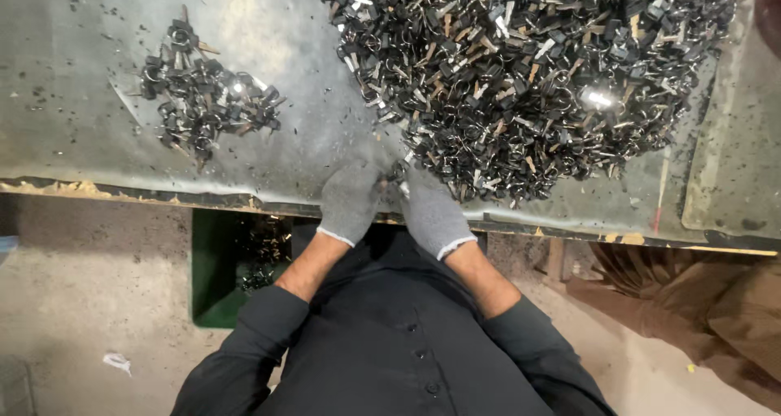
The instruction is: The person, wearing gray gloves, sits at a workbench and repeatedly picks small metal components one at a time from a large pile and places selected ones onto a growing pile on the left side of the table. The sorting continues throughout the clip.
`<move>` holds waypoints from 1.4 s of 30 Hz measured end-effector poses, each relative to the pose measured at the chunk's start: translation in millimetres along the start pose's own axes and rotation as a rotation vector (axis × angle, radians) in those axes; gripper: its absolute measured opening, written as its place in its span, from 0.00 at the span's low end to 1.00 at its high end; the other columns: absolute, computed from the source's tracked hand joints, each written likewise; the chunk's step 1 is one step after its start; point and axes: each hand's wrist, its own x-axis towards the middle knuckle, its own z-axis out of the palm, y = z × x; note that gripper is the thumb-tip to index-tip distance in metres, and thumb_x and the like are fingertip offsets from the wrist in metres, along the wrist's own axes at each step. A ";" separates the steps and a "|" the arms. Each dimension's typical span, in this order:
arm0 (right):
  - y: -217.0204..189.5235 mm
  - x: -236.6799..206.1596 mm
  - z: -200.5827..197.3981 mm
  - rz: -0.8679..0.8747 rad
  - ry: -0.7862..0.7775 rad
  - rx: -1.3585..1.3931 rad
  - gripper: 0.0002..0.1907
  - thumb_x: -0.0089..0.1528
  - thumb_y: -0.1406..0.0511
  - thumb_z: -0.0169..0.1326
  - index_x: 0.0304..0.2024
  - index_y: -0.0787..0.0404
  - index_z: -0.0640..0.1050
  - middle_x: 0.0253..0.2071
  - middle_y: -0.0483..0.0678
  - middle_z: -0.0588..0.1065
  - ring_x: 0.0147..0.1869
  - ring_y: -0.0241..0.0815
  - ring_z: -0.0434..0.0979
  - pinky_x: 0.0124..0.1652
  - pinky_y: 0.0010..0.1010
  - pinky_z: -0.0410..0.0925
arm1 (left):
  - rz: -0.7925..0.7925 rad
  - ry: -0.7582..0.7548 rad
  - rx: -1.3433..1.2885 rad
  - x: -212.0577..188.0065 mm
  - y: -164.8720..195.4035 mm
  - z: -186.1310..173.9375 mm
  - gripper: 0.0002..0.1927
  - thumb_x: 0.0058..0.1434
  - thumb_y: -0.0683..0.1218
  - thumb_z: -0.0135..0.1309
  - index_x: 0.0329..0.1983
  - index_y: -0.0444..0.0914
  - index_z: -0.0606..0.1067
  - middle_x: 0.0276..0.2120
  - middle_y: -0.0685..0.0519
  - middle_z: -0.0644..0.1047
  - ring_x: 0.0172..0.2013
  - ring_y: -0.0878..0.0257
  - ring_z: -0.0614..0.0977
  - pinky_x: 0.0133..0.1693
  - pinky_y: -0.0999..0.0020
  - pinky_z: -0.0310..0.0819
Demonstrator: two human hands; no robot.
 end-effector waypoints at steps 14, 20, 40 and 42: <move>2.1 9.3 17.8 -0.143 0.103 -0.309 0.11 0.60 0.63 0.55 0.39 0.66 0.75 0.35 0.61 0.77 0.38 0.61 0.79 0.35 0.49 0.72 | 0.023 -0.029 -0.135 -2.4 -2.7 6.7 0.14 0.54 0.35 0.53 0.44 0.38 0.79 0.34 0.47 0.79 0.37 0.46 0.82 0.40 0.50 0.76; 4.8 12.0 4.9 0.048 0.010 -0.065 0.13 0.65 0.64 0.51 0.46 0.69 0.72 0.37 0.63 0.77 0.42 0.63 0.81 0.42 0.51 0.73 | 0.057 0.002 -0.131 6.3 -3.1 -0.6 0.11 0.54 0.37 0.56 0.41 0.39 0.79 0.32 0.47 0.79 0.35 0.47 0.82 0.39 0.53 0.76; 24.9 -12.6 3.2 -0.225 -0.040 -0.353 0.15 0.55 0.63 0.54 0.39 0.68 0.78 0.35 0.62 0.79 0.45 0.60 0.80 0.47 0.48 0.73 | 0.242 -0.111 -0.146 69.5 44.0 -6.1 0.11 0.53 0.41 0.64 0.41 0.41 0.81 0.30 0.49 0.77 0.34 0.50 0.81 0.39 0.53 0.74; 27.8 -11.9 -0.8 -0.451 0.168 -0.361 0.30 0.47 0.61 0.55 0.48 0.77 0.75 0.35 0.64 0.79 0.41 0.61 0.80 0.44 0.49 0.74 | 0.053 -0.211 -0.373 50.1 44.7 -4.9 0.13 0.57 0.45 0.65 0.44 0.38 0.78 0.31 0.47 0.77 0.33 0.51 0.81 0.39 0.54 0.75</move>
